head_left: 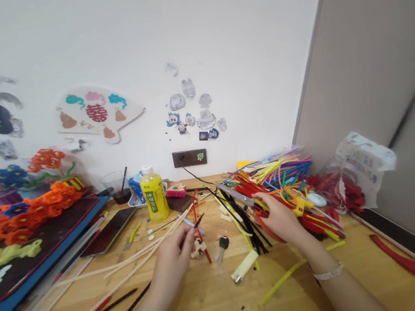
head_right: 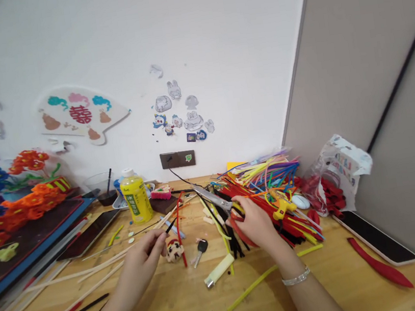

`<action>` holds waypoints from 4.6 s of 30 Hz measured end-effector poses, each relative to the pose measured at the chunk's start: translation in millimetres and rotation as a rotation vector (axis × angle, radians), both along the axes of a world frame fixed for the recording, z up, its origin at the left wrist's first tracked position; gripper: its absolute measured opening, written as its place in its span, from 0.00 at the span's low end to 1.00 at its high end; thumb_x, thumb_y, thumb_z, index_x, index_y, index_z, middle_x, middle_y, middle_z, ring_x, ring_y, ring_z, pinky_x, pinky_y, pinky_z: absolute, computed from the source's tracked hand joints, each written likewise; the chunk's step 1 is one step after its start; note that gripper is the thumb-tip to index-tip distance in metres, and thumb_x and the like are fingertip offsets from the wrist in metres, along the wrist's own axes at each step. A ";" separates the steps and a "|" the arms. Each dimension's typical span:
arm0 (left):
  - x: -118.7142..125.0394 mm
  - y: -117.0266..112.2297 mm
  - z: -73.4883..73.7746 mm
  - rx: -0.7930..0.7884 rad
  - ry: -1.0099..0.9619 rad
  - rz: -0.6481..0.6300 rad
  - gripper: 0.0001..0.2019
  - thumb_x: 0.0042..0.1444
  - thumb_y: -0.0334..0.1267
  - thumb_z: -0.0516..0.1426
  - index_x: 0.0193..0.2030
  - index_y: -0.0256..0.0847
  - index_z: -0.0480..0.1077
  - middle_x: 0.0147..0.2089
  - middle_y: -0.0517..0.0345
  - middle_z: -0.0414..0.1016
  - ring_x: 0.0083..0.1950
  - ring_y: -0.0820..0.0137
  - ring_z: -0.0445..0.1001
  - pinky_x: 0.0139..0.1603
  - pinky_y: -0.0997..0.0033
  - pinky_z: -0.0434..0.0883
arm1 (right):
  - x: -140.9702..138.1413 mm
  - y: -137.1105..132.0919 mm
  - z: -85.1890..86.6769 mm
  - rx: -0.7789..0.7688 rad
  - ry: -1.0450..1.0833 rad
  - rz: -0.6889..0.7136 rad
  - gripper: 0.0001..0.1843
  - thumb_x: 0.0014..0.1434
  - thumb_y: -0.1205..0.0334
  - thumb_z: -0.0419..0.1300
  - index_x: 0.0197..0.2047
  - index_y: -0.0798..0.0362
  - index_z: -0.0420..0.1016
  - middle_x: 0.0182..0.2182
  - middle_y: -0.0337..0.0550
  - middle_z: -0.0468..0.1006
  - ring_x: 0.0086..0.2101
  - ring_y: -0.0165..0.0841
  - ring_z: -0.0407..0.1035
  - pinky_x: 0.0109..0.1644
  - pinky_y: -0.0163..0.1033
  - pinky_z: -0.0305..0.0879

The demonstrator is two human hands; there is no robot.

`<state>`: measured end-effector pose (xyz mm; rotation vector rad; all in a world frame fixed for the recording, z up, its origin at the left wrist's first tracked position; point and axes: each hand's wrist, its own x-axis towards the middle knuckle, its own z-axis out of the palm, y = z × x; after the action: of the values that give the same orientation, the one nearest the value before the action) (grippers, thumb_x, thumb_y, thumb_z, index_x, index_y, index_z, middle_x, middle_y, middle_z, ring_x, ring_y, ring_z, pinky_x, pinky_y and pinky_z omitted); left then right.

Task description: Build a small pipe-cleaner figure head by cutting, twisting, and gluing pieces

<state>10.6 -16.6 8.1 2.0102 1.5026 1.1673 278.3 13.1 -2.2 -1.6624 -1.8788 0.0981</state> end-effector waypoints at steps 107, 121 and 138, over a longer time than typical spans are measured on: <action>28.1 -16.2 -16.9 0.032 -0.079 -0.067 0.07 0.46 0.40 0.56 0.25 0.40 0.73 0.26 0.55 0.77 0.30 0.65 0.73 0.34 0.67 0.69 | -90.3 -38.2 -15.3 0.254 -0.014 0.502 0.06 0.56 0.70 0.53 0.33 0.55 0.71 0.30 0.44 0.74 0.35 0.34 0.66 0.38 0.37 0.62; 25.0 -8.3 -20.5 -0.567 -0.778 -0.253 0.14 0.41 0.47 0.63 0.22 0.35 0.73 0.23 0.57 0.76 0.27 0.72 0.71 0.36 0.73 0.68 | -89.9 -43.7 -17.0 0.364 0.145 0.496 0.04 0.57 0.64 0.54 0.34 0.53 0.69 0.30 0.43 0.74 0.34 0.34 0.66 0.38 0.38 0.62; -8.0 17.5 -14.6 -0.156 -0.071 -0.161 0.14 0.52 0.44 0.51 0.32 0.38 0.73 0.33 0.53 0.77 0.37 0.63 0.73 0.42 0.64 0.68 | -88.3 -37.7 -21.5 0.209 0.323 0.384 0.07 0.54 0.69 0.54 0.28 0.53 0.71 0.26 0.40 0.75 0.30 0.31 0.68 0.35 0.35 0.62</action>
<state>2.6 0.9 -6.5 1.9255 1.3276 1.0137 189.9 -24.6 -23.7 -1.0625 -1.8599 0.2982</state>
